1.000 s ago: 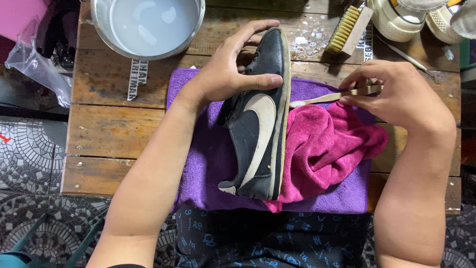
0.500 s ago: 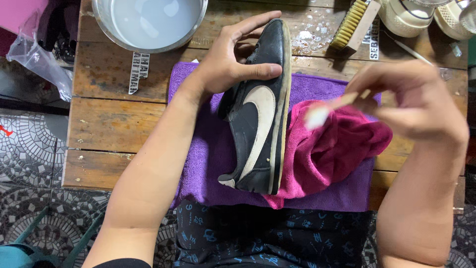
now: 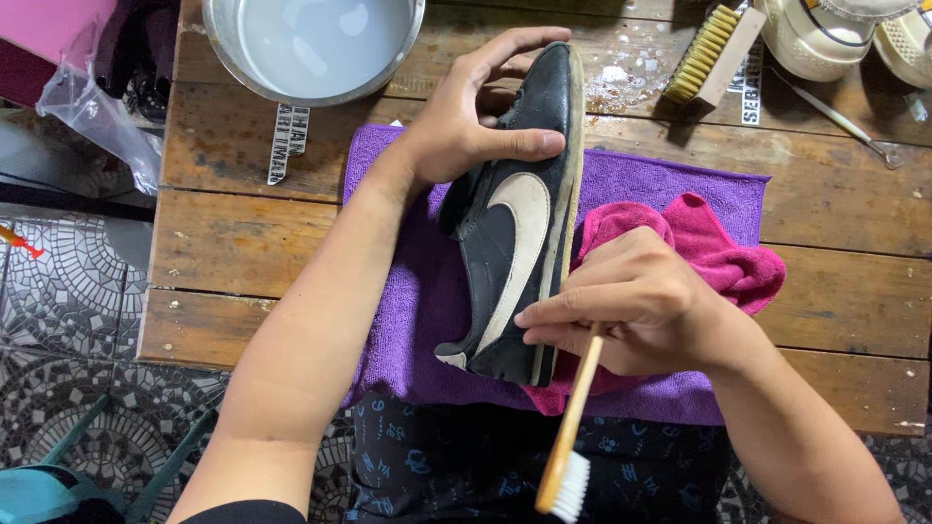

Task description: The person cleans a black and white sneaker using a pink cloth and a toothbrush. They wipe the shoe's surface and scrub the sole and sides with the toothbrush, occasionally dipping the brush into a bowl of water.

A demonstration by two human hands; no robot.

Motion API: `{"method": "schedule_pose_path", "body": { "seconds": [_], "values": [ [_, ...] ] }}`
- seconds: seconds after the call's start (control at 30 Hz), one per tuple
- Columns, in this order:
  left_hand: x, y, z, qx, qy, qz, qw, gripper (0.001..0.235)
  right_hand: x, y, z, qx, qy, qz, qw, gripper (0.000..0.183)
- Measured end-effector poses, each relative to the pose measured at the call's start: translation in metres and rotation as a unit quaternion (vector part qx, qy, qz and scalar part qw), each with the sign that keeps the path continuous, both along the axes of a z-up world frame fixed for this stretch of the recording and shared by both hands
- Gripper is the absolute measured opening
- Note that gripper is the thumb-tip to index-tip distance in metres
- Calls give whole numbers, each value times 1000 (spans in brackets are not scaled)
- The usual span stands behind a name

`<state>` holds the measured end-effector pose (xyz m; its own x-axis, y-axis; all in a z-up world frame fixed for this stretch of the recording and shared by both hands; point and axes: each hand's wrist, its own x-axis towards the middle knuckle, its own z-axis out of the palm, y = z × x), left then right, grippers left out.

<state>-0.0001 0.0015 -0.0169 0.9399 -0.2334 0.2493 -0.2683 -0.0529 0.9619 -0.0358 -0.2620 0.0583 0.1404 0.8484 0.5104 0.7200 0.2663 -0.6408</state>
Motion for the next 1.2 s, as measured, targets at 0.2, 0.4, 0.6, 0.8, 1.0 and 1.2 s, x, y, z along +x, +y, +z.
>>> {"method": "schedule_pose_path", "body": {
  "seconds": [0.2, 0.4, 0.6, 0.8, 1.0, 1.2],
  "values": [
    [0, -1, 2, 1, 8, -2, 1000, 82, 2, -1, -4, -5, -14, -27, 1000, 13],
    [-2, -1, 3, 3, 12, 5, 1000, 81, 1, -1, -5, -20, 2, -37, 999, 10],
    [1, 1, -3, -5, -2, 9, 1000, 81, -5, -4, 29, -92, 171, 143, 971, 25],
    [1, 0, -5, 27, -18, 12, 999, 83, 0, -16, 25, -400, 96, 267, 871, 64],
    [1, 0, -4, 25, -44, 24, 998, 82, 41, -22, 56, -227, 209, 138, 941, 59],
    [-4, -2, 1, 56, 7, 48, 997, 89, 77, 56, 73, -224, -95, -189, 952, 34]
  ]
}}
